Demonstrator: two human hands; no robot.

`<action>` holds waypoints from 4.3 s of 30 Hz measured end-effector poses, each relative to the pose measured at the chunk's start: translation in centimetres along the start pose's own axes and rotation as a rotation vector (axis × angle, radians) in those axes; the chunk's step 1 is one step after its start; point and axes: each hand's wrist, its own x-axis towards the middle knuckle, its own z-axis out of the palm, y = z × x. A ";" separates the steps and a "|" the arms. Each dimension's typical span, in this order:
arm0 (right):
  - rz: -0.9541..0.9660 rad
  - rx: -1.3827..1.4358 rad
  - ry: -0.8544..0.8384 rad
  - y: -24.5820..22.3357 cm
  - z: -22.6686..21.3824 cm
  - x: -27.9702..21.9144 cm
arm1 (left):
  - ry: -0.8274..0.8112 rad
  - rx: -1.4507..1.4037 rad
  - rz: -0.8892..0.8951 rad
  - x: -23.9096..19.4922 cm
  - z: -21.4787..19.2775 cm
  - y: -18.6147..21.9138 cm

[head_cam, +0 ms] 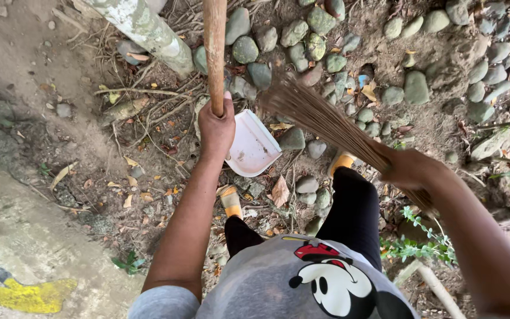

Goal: The person sweeps leaves and debris from a dirt ground using a small hand broom and a dustpan, eventually dumping the contents into a black bin.

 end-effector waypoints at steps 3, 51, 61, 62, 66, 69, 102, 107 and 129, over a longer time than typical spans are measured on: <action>0.044 0.118 -0.033 2.8 1.9 -2.9 | 0.014 0.016 0.003 0.1 -0.1 -0.1; -0.169 0.452 0.054 1.8 19.4 -5.0 | -0.098 -0.014 0.080 -10.0 -6.9 -2.5; -0.314 0.332 0.062 -3.4 19.4 3.3 | 0.106 -0.081 0.138 -11.6 -3.9 -7.7; -0.291 0.307 0.044 -1.9 19.8 1.3 | 0.105 -0.080 0.137 -11.2 -4.0 -7.8; -0.210 0.320 0.071 0.4 18.8 -1.8 | 0.123 -0.070 0.032 -9.9 -4.8 -7.5; -0.157 0.477 0.101 -3.6 18.1 3.3 | 0.071 -0.065 -0.110 -9.4 -4.4 -6.3; -0.200 0.450 -0.131 -0.9 20.3 -2.4 | -0.129 0.046 0.110 -13.7 -9.4 -6.8; -0.166 0.656 -0.024 -2.4 21.0 2.4 | -0.320 0.014 0.125 -13.6 -8.2 -8.3; -0.351 0.224 -0.020 -19.0 0.6 2.0 | 0.276 -0.083 0.034 -17.9 -10.9 -10.8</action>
